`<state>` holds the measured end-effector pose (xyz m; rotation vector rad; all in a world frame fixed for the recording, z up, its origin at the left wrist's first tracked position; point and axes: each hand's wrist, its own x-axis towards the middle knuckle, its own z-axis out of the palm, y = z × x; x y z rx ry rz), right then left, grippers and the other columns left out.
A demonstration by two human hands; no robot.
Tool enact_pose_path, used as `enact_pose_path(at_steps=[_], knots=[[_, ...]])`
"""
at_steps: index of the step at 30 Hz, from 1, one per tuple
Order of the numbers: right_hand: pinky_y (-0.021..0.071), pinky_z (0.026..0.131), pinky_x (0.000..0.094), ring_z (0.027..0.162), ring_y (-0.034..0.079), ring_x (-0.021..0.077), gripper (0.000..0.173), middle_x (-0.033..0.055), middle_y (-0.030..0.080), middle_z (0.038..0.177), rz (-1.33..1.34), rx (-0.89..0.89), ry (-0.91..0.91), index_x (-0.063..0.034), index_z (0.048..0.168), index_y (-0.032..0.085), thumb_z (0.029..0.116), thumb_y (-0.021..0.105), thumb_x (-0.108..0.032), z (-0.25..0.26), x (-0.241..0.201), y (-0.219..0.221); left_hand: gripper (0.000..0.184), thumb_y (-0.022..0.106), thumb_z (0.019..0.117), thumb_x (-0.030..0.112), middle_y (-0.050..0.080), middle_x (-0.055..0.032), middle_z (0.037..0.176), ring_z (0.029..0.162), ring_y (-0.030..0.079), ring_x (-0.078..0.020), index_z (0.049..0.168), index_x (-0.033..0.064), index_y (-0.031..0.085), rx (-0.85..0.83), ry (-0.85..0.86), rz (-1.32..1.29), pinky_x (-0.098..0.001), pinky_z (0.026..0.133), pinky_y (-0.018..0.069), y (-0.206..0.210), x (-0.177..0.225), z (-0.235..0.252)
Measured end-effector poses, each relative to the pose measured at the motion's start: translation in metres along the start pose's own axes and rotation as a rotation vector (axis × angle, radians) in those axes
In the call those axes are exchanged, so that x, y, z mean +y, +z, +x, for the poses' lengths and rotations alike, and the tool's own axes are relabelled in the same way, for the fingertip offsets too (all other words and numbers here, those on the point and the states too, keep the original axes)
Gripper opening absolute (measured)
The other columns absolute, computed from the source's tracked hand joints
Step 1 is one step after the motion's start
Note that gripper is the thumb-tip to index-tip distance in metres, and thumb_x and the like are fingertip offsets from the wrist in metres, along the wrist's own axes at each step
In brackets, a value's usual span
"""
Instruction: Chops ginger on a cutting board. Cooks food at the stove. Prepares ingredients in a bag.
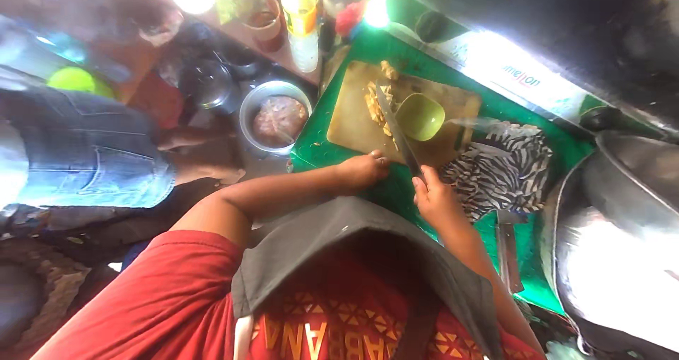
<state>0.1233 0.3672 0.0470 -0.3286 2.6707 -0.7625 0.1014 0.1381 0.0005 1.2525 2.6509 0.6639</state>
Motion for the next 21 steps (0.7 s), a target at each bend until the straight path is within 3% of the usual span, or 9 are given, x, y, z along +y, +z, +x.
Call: enact_pose_path(at_steps=[4,10,13,15,19,21], knots=[[0.0579,0.074,0.0565,0.075,0.071,0.0364,0.040,0.0208,0.071,0.085,0.011,0.017,0.011,0.0014,0.140,0.055,0.1103,0.044,-0.023,0.003,-0.002,0.000,0.017,0.057,0.0927,-0.012,0.069,-0.0203,0.115,0.116,0.064,-0.0398,0.100,-0.0041,0.071,0.007,-0.084,-0.027,-0.0491,0.098,0.0530,-0.009,-0.006,-0.005],[0.0575,0.073,0.0525,0.072,0.068,0.0329,0.041,0.0180,0.068,0.079,0.065,0.048,-0.016,0.0053,0.141,0.052,0.1108,0.043,-0.021,0.005,-0.005,-0.005,0.019,0.055,0.0978,-0.006,0.063,-0.0268,0.114,0.116,0.061,-0.0450,0.114,-0.0059,0.065,-0.103,-0.223,0.053,-0.0508,0.099,0.0514,-0.022,-0.004,-0.007],[0.0583,0.074,0.0532,0.073,0.070,0.0334,0.040,0.0184,0.070,0.081,0.090,0.082,-0.025,0.0052,0.140,0.053,0.1105,0.044,-0.021,0.006,-0.005,-0.006,0.022,0.054,0.0956,-0.009,0.067,-0.0256,0.115,0.117,0.063,-0.0427,0.113,-0.0052,0.068,0.166,-0.259,-0.062,-0.0510,0.102,0.0510,-0.035,-0.013,-0.005],[0.0587,0.073,0.0530,0.072,0.070,0.0325,0.041,0.0177,0.070,0.081,0.108,0.097,-0.038,0.0047,0.140,0.053,0.1101,0.045,-0.021,0.007,-0.003,-0.003,0.024,0.052,0.0994,-0.006,0.070,-0.0224,0.114,0.113,0.067,-0.0387,0.115,-0.0037,0.070,0.297,-0.308,-0.103,-0.0498,0.101,0.0522,-0.047,-0.026,0.003],[0.0580,0.070,0.0512,0.069,0.069,0.0306,0.037,0.0166,0.068,0.079,0.123,0.057,-0.034,0.0014,0.139,0.053,0.1103,0.044,-0.021,0.007,-0.005,-0.003,0.031,0.049,0.0999,-0.006,0.073,-0.0173,0.119,0.112,0.070,-0.0364,0.116,0.0004,0.074,0.340,-0.362,-0.098,-0.0520,0.101,0.0516,-0.056,-0.048,0.011],[0.0578,0.068,0.0501,0.067,0.068,0.0293,0.038,0.0159,0.068,0.078,0.145,0.050,-0.023,0.0015,0.139,0.053,0.1101,0.045,-0.021,0.005,-0.006,-0.003,0.028,0.051,0.0969,-0.008,0.075,-0.0175,0.108,0.106,0.071,-0.0362,0.107,0.0003,0.076,0.425,-0.346,-0.075,-0.0512,0.096,0.0537,-0.055,-0.045,0.013]])
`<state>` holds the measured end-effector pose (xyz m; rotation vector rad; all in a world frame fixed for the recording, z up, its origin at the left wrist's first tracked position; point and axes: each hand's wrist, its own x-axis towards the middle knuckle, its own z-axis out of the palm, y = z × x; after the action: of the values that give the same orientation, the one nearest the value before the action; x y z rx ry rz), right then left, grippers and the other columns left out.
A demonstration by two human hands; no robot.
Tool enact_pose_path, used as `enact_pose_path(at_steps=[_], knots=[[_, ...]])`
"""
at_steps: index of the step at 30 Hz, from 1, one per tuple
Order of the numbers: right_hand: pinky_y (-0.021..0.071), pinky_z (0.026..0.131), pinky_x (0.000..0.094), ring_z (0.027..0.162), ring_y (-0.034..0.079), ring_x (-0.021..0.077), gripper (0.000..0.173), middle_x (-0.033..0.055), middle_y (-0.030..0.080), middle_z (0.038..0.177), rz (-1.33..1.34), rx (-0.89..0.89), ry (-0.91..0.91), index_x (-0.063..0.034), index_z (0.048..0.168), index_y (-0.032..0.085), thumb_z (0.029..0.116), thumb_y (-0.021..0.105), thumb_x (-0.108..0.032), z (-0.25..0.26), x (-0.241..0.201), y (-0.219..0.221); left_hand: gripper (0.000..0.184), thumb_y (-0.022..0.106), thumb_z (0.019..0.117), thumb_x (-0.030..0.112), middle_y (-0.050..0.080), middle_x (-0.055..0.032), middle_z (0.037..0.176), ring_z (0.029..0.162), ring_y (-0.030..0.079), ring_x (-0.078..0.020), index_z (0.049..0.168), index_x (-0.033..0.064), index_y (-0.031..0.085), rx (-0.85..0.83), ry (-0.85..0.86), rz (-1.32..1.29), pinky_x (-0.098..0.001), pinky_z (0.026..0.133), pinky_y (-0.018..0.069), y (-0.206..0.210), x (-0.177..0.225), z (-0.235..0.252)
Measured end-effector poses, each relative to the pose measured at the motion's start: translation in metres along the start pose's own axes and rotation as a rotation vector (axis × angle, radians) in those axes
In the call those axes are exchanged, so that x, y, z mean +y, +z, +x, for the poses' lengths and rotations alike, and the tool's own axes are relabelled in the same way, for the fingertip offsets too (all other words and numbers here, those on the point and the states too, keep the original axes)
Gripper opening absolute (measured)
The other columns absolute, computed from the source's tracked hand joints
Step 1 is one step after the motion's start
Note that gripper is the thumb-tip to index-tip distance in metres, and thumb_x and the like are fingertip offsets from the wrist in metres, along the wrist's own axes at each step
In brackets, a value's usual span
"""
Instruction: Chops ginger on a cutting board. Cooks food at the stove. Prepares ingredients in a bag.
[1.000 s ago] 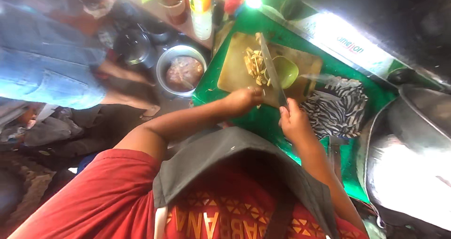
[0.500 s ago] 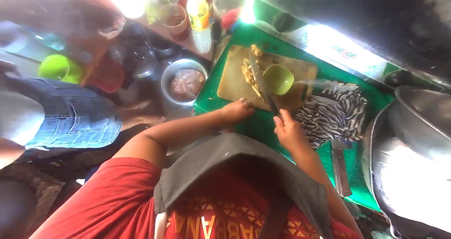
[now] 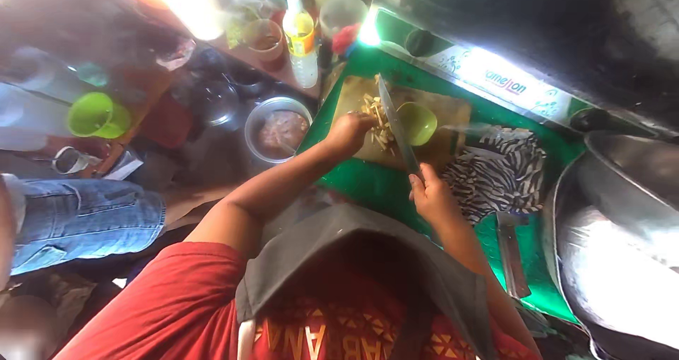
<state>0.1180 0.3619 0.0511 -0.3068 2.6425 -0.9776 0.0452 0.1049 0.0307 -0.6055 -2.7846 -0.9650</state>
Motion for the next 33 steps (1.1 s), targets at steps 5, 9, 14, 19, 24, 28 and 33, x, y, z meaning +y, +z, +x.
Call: enact_pose_path(at_steps=[5,9,14,19,24,28,33], knots=[[0.0555,0.053,0.0360,0.053,0.060,0.0157,0.037,0.0093,0.064,0.072,0.168,0.108,-0.042,0.0059,0.135,0.052,0.1090,0.044,-0.019,-0.005,-0.001,0.000,0.021,0.063,0.0987,0.010,0.066,-0.0205,0.128,0.120,0.064,-0.0377,0.115,0.0010,0.073,-0.092,-0.002,-0.021,-0.0528,0.101,0.0518,0.014,0.021,0.013],[0.0538,0.049,0.0264,0.051,0.057,0.0075,0.036,0.0035,0.062,0.073,0.285,0.239,-0.083,0.0085,0.133,0.049,0.1091,0.043,-0.018,-0.012,-0.011,-0.014,0.019,0.062,0.0958,-0.001,0.058,-0.0163,0.139,0.129,0.055,-0.0395,0.112,0.0024,0.072,-0.358,-0.004,0.214,-0.0542,0.095,0.0546,0.022,0.042,0.043],[0.0535,0.045,0.0239,0.050,0.058,0.0050,0.033,-0.0003,0.063,0.071,0.353,0.394,-0.134,0.0097,0.128,0.048,0.1089,0.043,-0.017,-0.022,-0.014,-0.031,0.024,0.057,0.0971,-0.003,0.066,-0.0169,0.129,0.124,0.060,-0.0376,0.112,0.0042,0.075,-0.282,0.180,0.131,-0.0526,0.097,0.0531,0.041,0.049,0.065],[0.0523,0.044,0.0228,0.048,0.056,0.0041,0.033,-0.0018,0.061,0.069,0.363,0.447,-0.115,0.0085,0.128,0.047,0.1090,0.041,-0.018,-0.024,-0.023,-0.038,0.030,0.054,0.0979,-0.008,0.061,-0.0202,0.137,0.125,0.060,-0.0368,0.123,-0.0011,0.069,-0.334,0.129,-0.067,-0.0500,0.106,0.0491,0.059,0.069,0.084],[0.0532,0.046,0.0252,0.048,0.056,0.0064,0.036,0.0021,0.062,0.070,0.309,0.329,-0.037,0.0102,0.131,0.048,0.1095,0.039,-0.017,-0.020,-0.019,-0.030,0.033,0.065,0.0918,-0.001,0.066,-0.0159,0.130,0.128,0.057,-0.0369,0.123,0.0080,0.072,-0.149,0.021,0.027,-0.0533,0.107,0.0473,0.020,0.006,0.107],[0.0527,0.050,0.0277,0.052,0.057,0.0092,0.034,0.0066,0.062,0.072,0.308,0.155,0.041,0.0128,0.129,0.050,0.1093,0.040,-0.012,-0.010,-0.020,-0.014,0.027,0.065,0.0947,0.005,0.065,-0.0143,0.130,0.131,0.053,-0.0414,0.120,0.0124,0.072,-0.430,-0.034,0.310,-0.0626,0.097,0.0500,-0.007,-0.041,0.136],[0.0513,0.046,0.0208,0.047,0.055,0.0023,0.027,-0.0007,0.062,0.066,0.403,0.181,-0.015,0.0082,0.105,0.060,0.1083,0.048,-0.015,0.018,-0.024,0.005,0.026,0.068,0.0927,0.003,0.063,-0.0226,0.127,0.123,0.059,-0.0438,0.118,0.0026,0.069,-0.322,-0.154,0.322,-0.0627,0.095,0.0518,-0.027,-0.041,0.134]])
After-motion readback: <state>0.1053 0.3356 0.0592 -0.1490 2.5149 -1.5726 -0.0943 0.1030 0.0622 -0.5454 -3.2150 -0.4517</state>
